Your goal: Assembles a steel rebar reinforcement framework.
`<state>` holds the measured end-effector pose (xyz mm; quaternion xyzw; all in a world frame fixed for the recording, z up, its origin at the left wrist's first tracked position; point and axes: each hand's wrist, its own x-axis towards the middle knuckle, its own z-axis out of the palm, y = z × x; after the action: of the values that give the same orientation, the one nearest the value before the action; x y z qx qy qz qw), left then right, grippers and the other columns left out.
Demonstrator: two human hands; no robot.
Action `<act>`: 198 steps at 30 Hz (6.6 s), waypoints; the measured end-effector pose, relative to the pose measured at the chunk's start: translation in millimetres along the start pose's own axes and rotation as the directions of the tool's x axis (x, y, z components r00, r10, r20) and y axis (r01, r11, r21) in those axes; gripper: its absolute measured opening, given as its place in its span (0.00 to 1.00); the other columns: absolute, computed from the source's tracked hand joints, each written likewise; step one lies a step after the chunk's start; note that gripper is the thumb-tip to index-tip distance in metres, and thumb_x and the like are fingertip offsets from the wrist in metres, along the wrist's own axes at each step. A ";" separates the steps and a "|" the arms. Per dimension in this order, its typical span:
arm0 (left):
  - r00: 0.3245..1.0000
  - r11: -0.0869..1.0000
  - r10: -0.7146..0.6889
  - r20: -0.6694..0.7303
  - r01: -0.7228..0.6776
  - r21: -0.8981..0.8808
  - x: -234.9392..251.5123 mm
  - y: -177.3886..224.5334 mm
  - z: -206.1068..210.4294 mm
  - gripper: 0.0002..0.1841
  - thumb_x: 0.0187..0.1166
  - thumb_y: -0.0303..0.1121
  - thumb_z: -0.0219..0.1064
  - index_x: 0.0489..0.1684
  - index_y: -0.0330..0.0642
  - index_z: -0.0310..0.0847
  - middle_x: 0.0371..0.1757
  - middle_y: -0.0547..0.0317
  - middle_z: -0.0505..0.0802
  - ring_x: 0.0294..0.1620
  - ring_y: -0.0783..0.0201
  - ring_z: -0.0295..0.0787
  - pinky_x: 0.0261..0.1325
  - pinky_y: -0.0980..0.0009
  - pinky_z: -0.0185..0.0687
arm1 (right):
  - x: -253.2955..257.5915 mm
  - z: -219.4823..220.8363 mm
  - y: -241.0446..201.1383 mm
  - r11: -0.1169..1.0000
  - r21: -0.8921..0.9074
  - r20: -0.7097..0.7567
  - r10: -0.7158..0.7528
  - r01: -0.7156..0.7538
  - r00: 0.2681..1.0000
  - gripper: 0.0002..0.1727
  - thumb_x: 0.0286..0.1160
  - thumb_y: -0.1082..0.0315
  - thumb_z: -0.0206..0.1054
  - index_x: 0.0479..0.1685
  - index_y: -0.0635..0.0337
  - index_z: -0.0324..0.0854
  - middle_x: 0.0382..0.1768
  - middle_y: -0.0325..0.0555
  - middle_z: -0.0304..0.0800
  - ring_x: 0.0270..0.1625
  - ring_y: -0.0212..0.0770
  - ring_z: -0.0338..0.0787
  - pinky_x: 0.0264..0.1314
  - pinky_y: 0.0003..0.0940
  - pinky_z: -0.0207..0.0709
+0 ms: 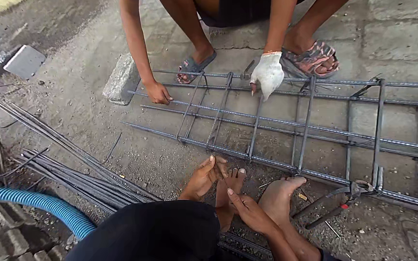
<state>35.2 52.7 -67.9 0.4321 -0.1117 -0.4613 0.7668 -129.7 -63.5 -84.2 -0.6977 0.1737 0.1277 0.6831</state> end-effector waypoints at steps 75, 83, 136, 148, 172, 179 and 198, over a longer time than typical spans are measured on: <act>0.926 -0.022 0.356 -0.126 0.143 0.990 71.5 39.5 -77.3 0.19 0.86 0.47 0.63 0.54 0.42 0.92 0.53 0.49 0.94 0.62 0.48 0.88 0.76 0.45 0.68 | 106.5 45.6 -20.7 0.851 -0.398 -0.469 0.131 -0.342 0.873 0.19 0.92 0.54 0.55 0.51 0.50 0.91 0.35 0.44 0.93 0.44 0.43 0.91 0.54 0.51 0.79; 0.911 0.129 0.357 -0.207 0.171 0.977 77.1 33.1 -65.9 0.17 0.79 0.44 0.73 0.54 0.41 0.91 0.44 0.55 0.97 0.55 0.51 0.90 0.83 0.43 0.56 | 112.7 56.4 -14.4 0.855 -0.418 -0.505 0.060 -0.305 0.861 0.18 0.92 0.57 0.55 0.53 0.53 0.91 0.33 0.45 0.93 0.38 0.41 0.91 0.45 0.46 0.81; 0.887 0.231 0.456 0.072 -0.196 0.953 62.0 14.1 -68.7 0.12 0.78 0.31 0.71 0.56 0.40 0.87 0.51 0.60 0.96 0.59 0.65 0.92 0.92 0.46 0.53 | 126.7 51.4 -29.4 0.865 0.437 -0.242 0.377 -0.246 0.894 0.20 0.97 0.62 0.43 0.35 0.57 0.75 0.14 0.30 0.60 0.12 0.24 0.56 0.13 0.17 0.50; 0.860 0.225 0.501 0.097 -0.238 0.945 60.6 0.4 -79.4 0.10 0.80 0.34 0.65 0.48 0.45 0.91 0.50 0.64 0.96 0.62 0.68 0.91 0.93 0.36 0.38 | 102.1 20.6 -77.2 0.921 0.135 -0.153 0.384 -0.366 0.911 0.20 0.96 0.59 0.46 0.42 0.56 0.82 0.15 0.29 0.54 0.13 0.27 0.53 0.16 0.23 0.50; 0.768 0.253 0.622 0.149 -0.378 0.890 62.2 -14.3 -92.4 0.06 0.77 0.30 0.71 0.43 0.40 0.91 0.51 0.59 0.97 0.64 0.67 0.91 0.93 0.45 0.50 | 153.6 -78.9 -143.3 0.877 -0.429 0.092 0.280 -0.216 0.955 0.17 0.91 0.61 0.58 0.33 0.53 0.89 0.14 0.28 0.70 0.16 0.24 0.64 0.22 0.20 0.58; 0.739 0.347 0.673 0.019 -0.338 0.875 63.6 -19.8 -86.1 0.05 0.75 0.29 0.73 0.41 0.40 0.93 0.46 0.60 0.98 0.61 0.69 0.92 0.93 0.44 0.48 | 177.0 -90.9 -106.2 0.721 -0.690 -0.121 -0.032 -0.061 0.992 0.11 0.80 0.57 0.72 0.47 0.53 0.94 0.50 0.46 0.89 0.56 0.46 0.86 0.60 0.52 0.78; 0.735 0.387 0.677 -0.032 -0.319 0.865 73.1 -18.1 -73.2 0.06 0.73 0.27 0.71 0.39 0.37 0.93 0.45 0.56 0.98 0.58 0.66 0.93 0.93 0.46 0.46 | 188.3 -95.0 -74.8 0.791 -0.562 0.046 0.322 -0.242 0.945 0.19 0.92 0.56 0.58 0.55 0.62 0.89 0.46 0.53 0.92 0.49 0.43 0.89 0.62 0.48 0.77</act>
<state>106.0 31.3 -142.4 0.7584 -0.2863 -0.0020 0.5855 66.6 -170.5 -91.2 -0.8194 0.1840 0.3212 0.4376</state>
